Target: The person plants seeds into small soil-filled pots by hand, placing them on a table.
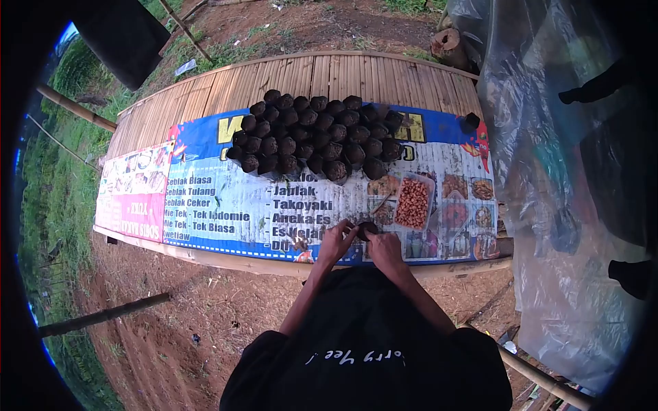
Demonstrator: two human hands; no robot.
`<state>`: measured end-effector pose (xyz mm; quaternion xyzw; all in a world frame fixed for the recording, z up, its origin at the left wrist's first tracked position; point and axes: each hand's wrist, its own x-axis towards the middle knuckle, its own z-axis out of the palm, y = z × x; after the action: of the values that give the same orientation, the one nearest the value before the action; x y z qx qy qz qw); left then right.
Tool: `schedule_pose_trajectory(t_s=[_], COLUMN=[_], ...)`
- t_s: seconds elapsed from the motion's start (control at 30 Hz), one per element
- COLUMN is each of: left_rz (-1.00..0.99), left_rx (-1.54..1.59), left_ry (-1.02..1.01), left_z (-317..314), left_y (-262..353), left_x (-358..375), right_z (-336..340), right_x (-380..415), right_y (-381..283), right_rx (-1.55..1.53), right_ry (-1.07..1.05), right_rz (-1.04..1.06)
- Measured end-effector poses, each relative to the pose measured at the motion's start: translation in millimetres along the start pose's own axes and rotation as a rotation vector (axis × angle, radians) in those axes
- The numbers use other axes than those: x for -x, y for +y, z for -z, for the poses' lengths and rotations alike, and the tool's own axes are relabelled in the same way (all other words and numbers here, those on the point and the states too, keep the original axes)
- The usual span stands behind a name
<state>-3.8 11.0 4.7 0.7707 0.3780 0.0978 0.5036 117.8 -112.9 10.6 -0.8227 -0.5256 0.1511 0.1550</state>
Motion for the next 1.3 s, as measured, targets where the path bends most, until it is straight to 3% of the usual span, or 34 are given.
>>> schedule_pose_trajectory(t_s=[0.47, 0.67, 0.77, 0.87, 0.93, 1.03, 1.07, 1.13, 1.27, 1.3], left_rz=[-0.082, -0.14, -0.138, -0.173, -0.119, -0.1, -0.1, -0.189, -0.22, -0.21], left_rx=[0.01, -0.03, -0.054, -0.002, -0.02, -0.047, -0.048, -0.082, -0.178, -0.238], left_ry=[0.017, 0.064, 0.079, 0.134, 0.125, 0.11, 0.11, 0.135, 0.18, 0.154], left_z=[-2.8, -3.9, -7.0, -6.8, -5.4, -3.6, -3.5, -3.5, -1.2, -2.6], left_y=[1.6, 1.6, -6.9, -11.0, -7.9, 0.5, 2.5, 4.1, 11.7, 9.6], left_x=[-0.1, -0.9, -0.2, 1.4, 0.1, -0.3, -0.7, -1.5, 0.1, -0.2], right_z=[-12.5, -4.6, 13.1, 25.4, 26.2, 20.8, 17.2, 9.0, 2.6, 1.6], right_x=[-1.8, -9.2, -9.4, -10.8, -14.6, -14.9, -14.2, -10.1, -2.9, -0.5], right_y=[8.1, 15.1, 17.5, 19.7, 26.6, 32.5, 32.6, 30.4, 25.5, 22.3], right_rx=[0.136, 0.019, -0.179, -0.282, -0.504, -0.574, -0.575, -0.519, -0.418, -0.374], right_ry=[-0.087, -0.095, -0.084, 0.05, 0.079, 0.114, 0.114, 0.389, 0.352, 0.234], right_rz=[0.009, 0.018, -0.009, -0.012, -0.121, -0.249, -0.249, -0.041, -0.116, -0.2])
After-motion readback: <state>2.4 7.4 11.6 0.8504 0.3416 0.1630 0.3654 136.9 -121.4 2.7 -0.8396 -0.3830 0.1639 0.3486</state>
